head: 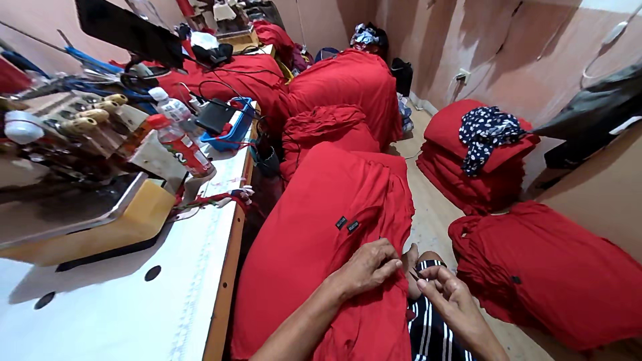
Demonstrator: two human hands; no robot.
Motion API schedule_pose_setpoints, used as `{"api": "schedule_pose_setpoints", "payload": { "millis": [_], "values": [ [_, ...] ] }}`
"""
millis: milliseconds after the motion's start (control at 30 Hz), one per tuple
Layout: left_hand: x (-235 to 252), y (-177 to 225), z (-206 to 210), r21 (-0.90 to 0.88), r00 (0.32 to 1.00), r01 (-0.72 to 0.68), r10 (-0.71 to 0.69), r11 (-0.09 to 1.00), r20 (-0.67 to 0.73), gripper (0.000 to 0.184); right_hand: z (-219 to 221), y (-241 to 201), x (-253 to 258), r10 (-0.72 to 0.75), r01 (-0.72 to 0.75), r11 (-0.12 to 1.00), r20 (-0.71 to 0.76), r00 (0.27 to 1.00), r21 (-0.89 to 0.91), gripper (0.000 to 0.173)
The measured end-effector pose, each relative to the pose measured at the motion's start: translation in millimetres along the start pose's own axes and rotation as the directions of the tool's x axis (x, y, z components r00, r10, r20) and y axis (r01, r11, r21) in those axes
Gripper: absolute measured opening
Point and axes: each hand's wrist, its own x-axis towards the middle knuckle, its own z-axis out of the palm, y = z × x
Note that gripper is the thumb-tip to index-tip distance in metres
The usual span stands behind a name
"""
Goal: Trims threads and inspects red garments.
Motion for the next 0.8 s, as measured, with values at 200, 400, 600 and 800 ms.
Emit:
{"api": "schedule_pose_setpoints", "payload": {
  "millis": [200, 400, 600, 800],
  "values": [
    [0, 4, -5, -0.029, 0.992, 0.124, -0.124, 0.992, 0.002, 0.028, -2, -10, 0, 0.000, 0.001, 0.999, 0.035, 0.999, -0.045, 0.020],
    [0, 12, -3, 0.136, 0.921, 0.136, -0.176, 0.981, 0.347, 0.032, -6, -11, -4, 0.014, -0.014, 1.000, -0.011, 1.000, -0.025, 0.018],
    [1, 10, 2, 0.087, 0.927, 0.078, -0.104, 0.993, 0.360, 0.022, -8, 3, -9, 0.006, -0.007, 0.999, -0.008, 1.000, -0.053, 0.017],
    [-1, 8, -1, 0.013, 0.981, 0.174, -0.174, 0.985, 0.091, 0.023, -2, 2, -11, 0.010, -0.009, 0.999, 0.016, 1.000, -0.054, 0.018]
  ]
}}
